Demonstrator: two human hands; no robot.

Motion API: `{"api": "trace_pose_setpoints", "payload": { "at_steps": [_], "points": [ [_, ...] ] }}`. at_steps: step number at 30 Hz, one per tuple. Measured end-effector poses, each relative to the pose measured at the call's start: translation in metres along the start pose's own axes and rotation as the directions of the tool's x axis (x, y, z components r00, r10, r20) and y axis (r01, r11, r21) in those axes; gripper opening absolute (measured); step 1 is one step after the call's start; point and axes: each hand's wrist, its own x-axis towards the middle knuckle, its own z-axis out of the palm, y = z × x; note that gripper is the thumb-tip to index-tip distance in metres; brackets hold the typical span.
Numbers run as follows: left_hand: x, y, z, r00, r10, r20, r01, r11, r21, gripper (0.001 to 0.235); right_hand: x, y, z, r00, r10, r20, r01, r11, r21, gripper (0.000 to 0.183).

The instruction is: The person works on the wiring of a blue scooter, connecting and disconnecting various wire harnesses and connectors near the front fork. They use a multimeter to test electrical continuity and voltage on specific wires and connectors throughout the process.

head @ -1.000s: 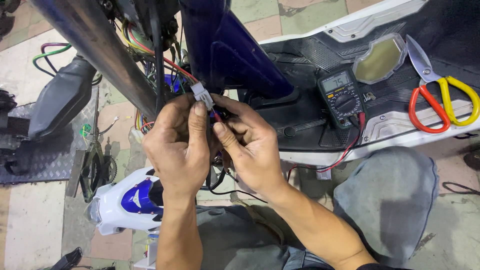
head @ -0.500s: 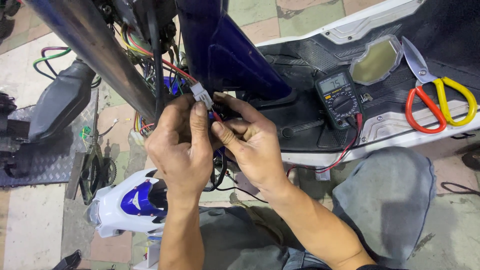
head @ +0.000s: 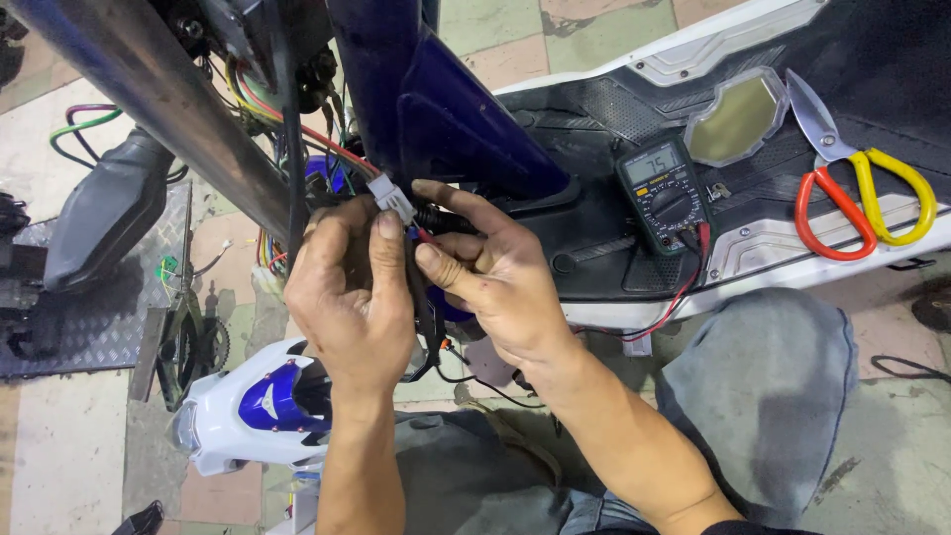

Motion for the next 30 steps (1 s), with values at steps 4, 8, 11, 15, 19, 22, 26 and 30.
{"api": "trace_pose_setpoints", "payload": {
  "at_steps": [4, 8, 11, 15, 19, 22, 26, 30],
  "points": [
    [-0.003, -0.004, -0.003, 0.999, -0.025, 0.024, 0.025, 1.000, -0.014, 0.005, 0.004, -0.010, -0.005, 1.000, -0.013, 0.024, 0.013, 1.000, -0.014, 0.061],
    [-0.001, -0.002, -0.003, 0.999, -0.030, 0.027, 0.031, 0.999, -0.018, 0.005, 0.009, -0.009, -0.009, 0.999, -0.017, 0.039, 0.019, 0.999, -0.039, 0.064],
    [-0.002, -0.003, -0.005, 0.999, -0.026, 0.034, 0.027, 0.999, -0.026, 0.005, 0.008, -0.015, -0.005, 0.999, -0.016, 0.041, 0.018, 0.998, -0.052, 0.063],
    [0.000, -0.001, -0.006, 0.999, -0.024, 0.034, 0.025, 0.998, -0.051, 0.006, 0.006, -0.014, -0.006, 0.999, -0.009, 0.034, 0.011, 0.998, -0.058, 0.062],
    [-0.002, -0.004, -0.006, 0.999, -0.031, 0.020, 0.032, 0.998, -0.058, 0.007, 0.004, -0.020, -0.003, 1.000, -0.004, 0.028, 0.006, 0.998, -0.056, 0.062],
    [-0.002, -0.003, -0.006, 0.999, -0.026, 0.021, 0.027, 0.998, -0.065, 0.008, 0.004, -0.020, -0.004, 0.999, 0.002, 0.033, 0.000, 0.998, -0.069, 0.062],
    [-0.003, -0.004, -0.007, 0.999, -0.036, 0.030, 0.038, 0.997, -0.073, 0.008, 0.003, -0.021, -0.003, 0.999, 0.014, 0.031, -0.012, 0.998, -0.054, 0.062],
    [-0.003, -0.005, -0.006, 0.999, -0.036, 0.026, 0.038, 0.996, -0.081, 0.008, 0.005, -0.017, -0.006, 0.999, 0.013, 0.040, -0.011, 0.999, -0.043, 0.060]
  ]
}}
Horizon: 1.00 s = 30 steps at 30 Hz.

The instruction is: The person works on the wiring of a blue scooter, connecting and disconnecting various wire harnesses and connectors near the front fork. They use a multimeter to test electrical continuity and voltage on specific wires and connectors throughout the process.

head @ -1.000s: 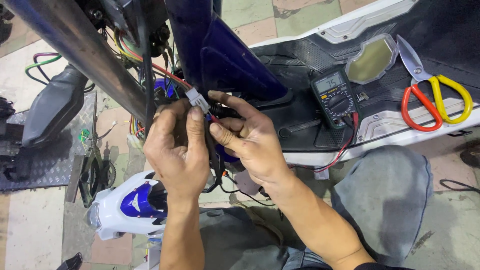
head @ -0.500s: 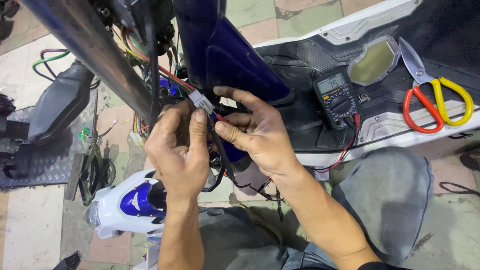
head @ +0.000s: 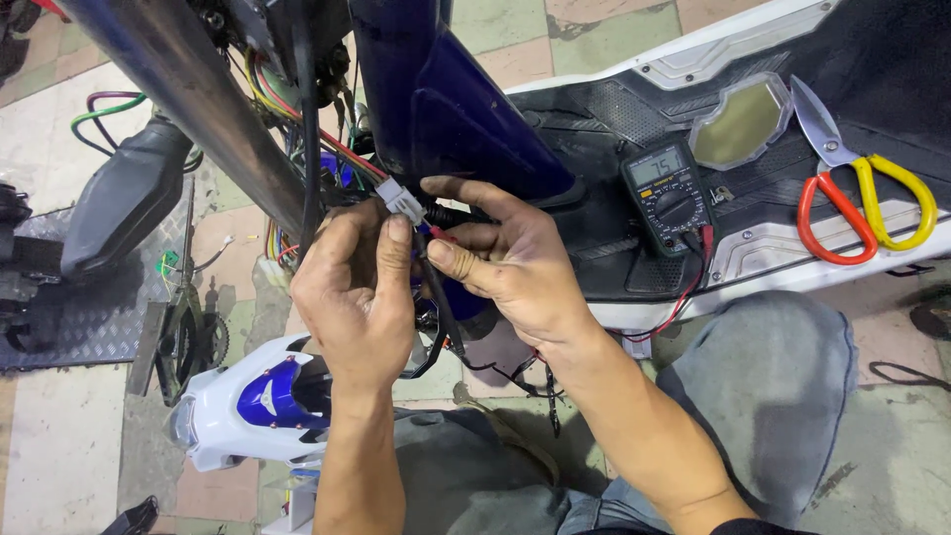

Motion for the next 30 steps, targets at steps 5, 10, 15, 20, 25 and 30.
{"api": "trace_pose_setpoints", "payload": {
  "at_steps": [5, 10, 15, 20, 25, 30],
  "points": [
    [0.000, 0.001, -0.001, 1.000, 0.003, 0.002, -0.003, 1.000, -0.001, 0.009, -0.001, -0.001, 0.002, 1.000, 0.003, 0.002, -0.003, 1.000, -0.005, 0.059],
    [-0.001, 0.000, -0.001, 1.000, -0.005, 0.000, 0.005, 1.000, -0.008, 0.009, -0.001, -0.002, 0.003, 1.000, -0.004, 0.000, 0.004, 1.000, -0.008, 0.059],
    [0.000, 0.000, -0.002, 1.000, 0.000, 0.000, 0.000, 1.000, -0.026, 0.010, -0.002, -0.002, 0.005, 1.000, 0.010, 0.001, -0.010, 1.000, -0.011, 0.057],
    [-0.004, -0.006, -0.003, 1.000, -0.014, 0.005, 0.015, 0.998, -0.067, 0.008, -0.001, 0.007, 0.001, 1.000, 0.006, 0.025, -0.006, 1.000, 0.010, 0.057],
    [-0.008, -0.009, -0.005, 1.000, -0.003, -0.027, 0.000, 0.994, -0.106, 0.008, -0.018, 0.007, 0.002, 0.998, 0.004, 0.063, -0.005, 1.000, 0.017, 0.059],
    [-0.012, -0.005, -0.026, 0.997, -0.043, 0.058, 0.049, 0.993, -0.105, 0.017, -0.030, 0.017, -0.015, 0.983, -0.115, 0.144, 0.140, 0.974, -0.175, 0.043]
  ]
}}
